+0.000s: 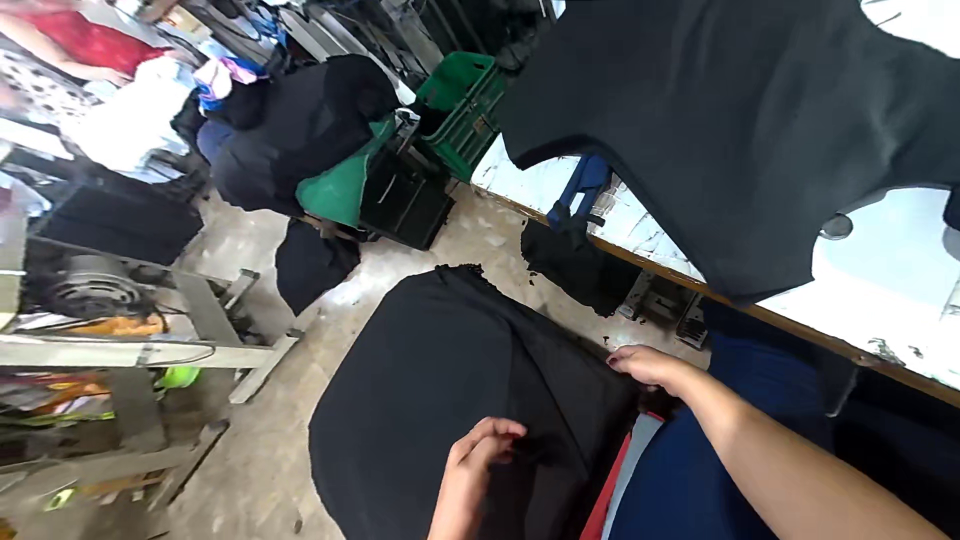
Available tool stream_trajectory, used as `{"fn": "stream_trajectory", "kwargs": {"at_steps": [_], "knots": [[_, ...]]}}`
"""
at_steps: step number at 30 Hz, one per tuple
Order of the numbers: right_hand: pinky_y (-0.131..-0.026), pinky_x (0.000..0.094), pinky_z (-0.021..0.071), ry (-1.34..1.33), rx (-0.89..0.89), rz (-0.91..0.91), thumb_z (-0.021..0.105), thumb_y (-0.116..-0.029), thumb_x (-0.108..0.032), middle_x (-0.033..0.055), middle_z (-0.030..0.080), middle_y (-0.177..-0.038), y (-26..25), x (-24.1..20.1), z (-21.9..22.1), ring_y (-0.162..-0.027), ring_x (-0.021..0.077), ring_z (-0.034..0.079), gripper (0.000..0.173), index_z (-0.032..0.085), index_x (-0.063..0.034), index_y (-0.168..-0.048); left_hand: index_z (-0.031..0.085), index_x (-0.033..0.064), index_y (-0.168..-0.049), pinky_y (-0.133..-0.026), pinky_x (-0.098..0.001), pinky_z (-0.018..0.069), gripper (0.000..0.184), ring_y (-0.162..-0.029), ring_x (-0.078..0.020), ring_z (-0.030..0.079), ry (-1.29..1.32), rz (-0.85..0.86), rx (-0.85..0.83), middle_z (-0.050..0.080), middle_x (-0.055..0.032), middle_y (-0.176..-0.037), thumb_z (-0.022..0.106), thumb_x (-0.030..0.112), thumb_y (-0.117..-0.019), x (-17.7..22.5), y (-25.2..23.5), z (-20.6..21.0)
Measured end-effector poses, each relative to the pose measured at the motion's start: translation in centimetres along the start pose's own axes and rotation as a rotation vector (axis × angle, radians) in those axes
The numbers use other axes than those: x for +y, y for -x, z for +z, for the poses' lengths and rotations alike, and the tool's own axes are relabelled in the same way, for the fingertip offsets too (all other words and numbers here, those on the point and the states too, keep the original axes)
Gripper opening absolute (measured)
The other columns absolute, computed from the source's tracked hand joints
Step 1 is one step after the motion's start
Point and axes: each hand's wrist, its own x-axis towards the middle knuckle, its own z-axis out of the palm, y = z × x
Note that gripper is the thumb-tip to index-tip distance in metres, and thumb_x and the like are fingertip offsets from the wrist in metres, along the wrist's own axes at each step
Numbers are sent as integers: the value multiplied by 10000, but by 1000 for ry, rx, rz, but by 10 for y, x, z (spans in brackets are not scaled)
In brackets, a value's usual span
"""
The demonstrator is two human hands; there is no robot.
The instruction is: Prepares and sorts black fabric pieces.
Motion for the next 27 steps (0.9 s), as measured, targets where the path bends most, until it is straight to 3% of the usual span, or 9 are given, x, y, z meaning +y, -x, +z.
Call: {"fn": "stream_trajectory", "kwargs": {"at_steps": [2,4,7,11,13,15,20,24,27], "knots": [[-869,473,455,-76,12,12,479,-1100,-266,197,617,-1272,-5,-1,-5,-1045,278,578,372,583,-47,-1381,715,60,-973,-740,-298,525,238,-844,-98,645,-221,-66,52,691,-17,-948,507,168,-930,-4,4,-14],[-967,504,452,-85,-1,10,494,-1093,-254,201,605,-1334,-10,-1,-4,-1169,300,580,368,585,-41,-1379,663,43,-1256,-947,-541,527,315,-1100,-324,668,-605,-105,10,687,-178,-1197,544,63,-965,-1,9,-24],[-886,486,477,34,-32,20,480,-1091,-218,211,615,-1286,-17,3,0,-1080,298,602,346,593,-53,-1374,650,30,-1324,-903,-727,455,535,-1160,-564,586,-881,127,159,604,-320,-1301,619,-62,-798,7,14,-11],[-1099,535,399,51,-51,10,508,-1079,-174,243,577,-1401,-20,1,-3,-1320,351,537,369,575,-5,-1400,681,15,-1246,-821,-535,573,338,-937,-337,687,-651,333,144,681,-207,-1094,634,155,-942,42,-4,53],[-1078,535,417,88,-39,24,494,-1077,-152,237,581,-1394,-16,1,-5,-1293,349,553,367,571,-21,-1411,647,71,-1325,-875,-553,563,386,-980,-337,698,-686,294,-31,705,-174,-1102,651,236,-976,51,-21,95],[-922,515,478,153,3,47,491,-1069,-143,227,626,-1288,-10,2,-3,-1092,329,616,353,588,-52,-1396,646,107,-1340,-868,-580,551,407,-966,-356,706,-758,298,-75,735,-146,-1008,681,206,-946,48,-34,119],[-794,449,468,129,-17,82,493,-1082,-158,204,622,-1232,-5,3,-5,-921,267,582,350,569,-75,-1413,634,87,-1319,-807,-463,592,334,-869,-213,721,-383,188,-58,742,-85,-976,619,98,-986,40,-27,91],[-818,470,483,142,-57,70,466,-1077,-123,223,612,-1279,-9,1,-1,-968,295,604,384,535,-70,-1451,666,23,-1148,-760,-271,582,253,-833,-75,676,31,169,31,707,-14,-955,540,8,-928,22,-3,53],[-796,459,474,174,-73,78,449,-1068,-102,221,608,-1247,-13,0,0,-939,285,588,401,520,-72,-1461,731,15,-1039,-801,-269,591,317,-895,-77,701,185,129,58,749,4,-1025,451,-48,-904,14,16,26]]}}
